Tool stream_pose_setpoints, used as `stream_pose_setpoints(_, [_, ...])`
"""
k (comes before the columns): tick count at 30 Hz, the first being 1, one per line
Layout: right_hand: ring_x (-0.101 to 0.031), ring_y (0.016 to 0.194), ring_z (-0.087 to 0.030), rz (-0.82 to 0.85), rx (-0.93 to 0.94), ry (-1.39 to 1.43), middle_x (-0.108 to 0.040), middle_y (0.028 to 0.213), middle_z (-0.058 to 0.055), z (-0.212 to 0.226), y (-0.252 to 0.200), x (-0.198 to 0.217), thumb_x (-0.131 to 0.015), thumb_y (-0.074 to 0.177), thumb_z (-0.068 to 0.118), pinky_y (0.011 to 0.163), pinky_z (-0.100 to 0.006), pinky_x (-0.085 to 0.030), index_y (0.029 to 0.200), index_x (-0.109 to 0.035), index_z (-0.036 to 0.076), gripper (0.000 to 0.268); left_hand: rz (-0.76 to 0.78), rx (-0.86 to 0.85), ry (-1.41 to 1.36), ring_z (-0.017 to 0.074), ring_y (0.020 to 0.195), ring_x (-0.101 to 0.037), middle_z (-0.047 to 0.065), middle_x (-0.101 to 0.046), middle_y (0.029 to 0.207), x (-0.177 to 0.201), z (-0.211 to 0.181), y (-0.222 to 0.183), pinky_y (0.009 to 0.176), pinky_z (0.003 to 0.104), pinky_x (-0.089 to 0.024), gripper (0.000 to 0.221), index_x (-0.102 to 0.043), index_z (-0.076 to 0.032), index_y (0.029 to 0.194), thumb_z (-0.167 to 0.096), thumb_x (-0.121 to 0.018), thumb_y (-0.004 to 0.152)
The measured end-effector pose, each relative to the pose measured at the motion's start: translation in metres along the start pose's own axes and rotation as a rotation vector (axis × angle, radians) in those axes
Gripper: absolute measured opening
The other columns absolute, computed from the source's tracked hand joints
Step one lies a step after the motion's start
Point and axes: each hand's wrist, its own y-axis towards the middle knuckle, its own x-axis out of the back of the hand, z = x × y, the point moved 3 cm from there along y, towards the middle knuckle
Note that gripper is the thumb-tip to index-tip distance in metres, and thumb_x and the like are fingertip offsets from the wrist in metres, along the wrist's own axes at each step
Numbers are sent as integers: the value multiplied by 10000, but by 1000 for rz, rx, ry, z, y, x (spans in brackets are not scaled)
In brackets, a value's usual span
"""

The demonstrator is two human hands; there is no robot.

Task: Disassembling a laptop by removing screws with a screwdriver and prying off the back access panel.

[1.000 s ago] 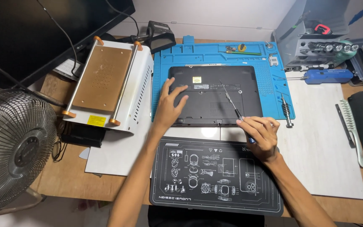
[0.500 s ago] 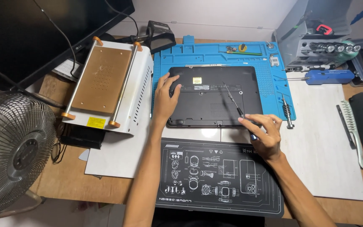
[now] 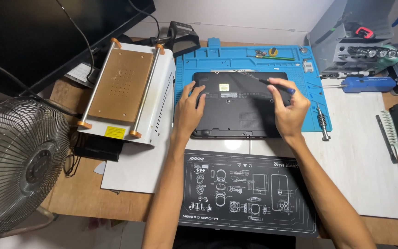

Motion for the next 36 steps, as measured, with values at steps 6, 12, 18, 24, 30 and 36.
stream_pose_setpoints(6, [-750,977,-262,12,-8,21,-785,1061,-98,-5,26,-27,-736,1041,9,869,-374,-544,1120,-763,48,92,9,2,2,429,1250,-609,226,-580,1346,-1,1,1,953,469,-597,281,-671,-70,1288,-182,-567,1052])
stream_pose_setpoints(12, [-753,954,-261,74,-36,1,-786,1047,-89,-11,30,-46,-742,1027,18,835,-363,-563,1122,-769,60,107,12,17,12,406,1259,-611,194,-572,1364,-4,7,0,957,454,-599,282,-666,-97,1295,-197,-562,1053])
stream_pose_setpoints(18, [-758,934,-253,78,-85,23,-788,1031,-85,-21,32,-61,-745,1023,23,809,-346,-578,1125,-777,70,117,13,13,10,399,1267,-608,194,-567,1370,-7,10,0,974,446,-591,283,-663,-98,1296,-204,-558,1055])
stream_pose_setpoints(24, [-730,908,-174,30,-159,88,-781,1023,-79,-29,25,-51,-736,1045,63,801,-329,-575,1141,-763,74,101,10,8,14,392,1267,-610,196,-570,1359,-2,5,0,995,453,-575,282,-666,-93,1292,-197,-558,1053])
stream_pose_setpoints(30, [-673,830,-111,-1,-320,203,-750,992,-58,-29,-5,-20,-659,1085,78,824,-294,-577,1190,-721,46,126,-9,-60,143,341,1254,-626,154,-591,1319,-8,9,-2,1013,425,-548,266,-686,-125,1272,-226,-582,1049])
stream_pose_setpoints(36, [-694,803,-134,23,-445,289,-741,1000,-126,-32,-42,5,-575,1105,83,804,-280,-587,1187,-665,10,142,-103,-311,256,269,1153,-636,127,-660,1128,-11,-17,-8,1006,401,-476,215,-742,-119,1178,-224,-658,1010])
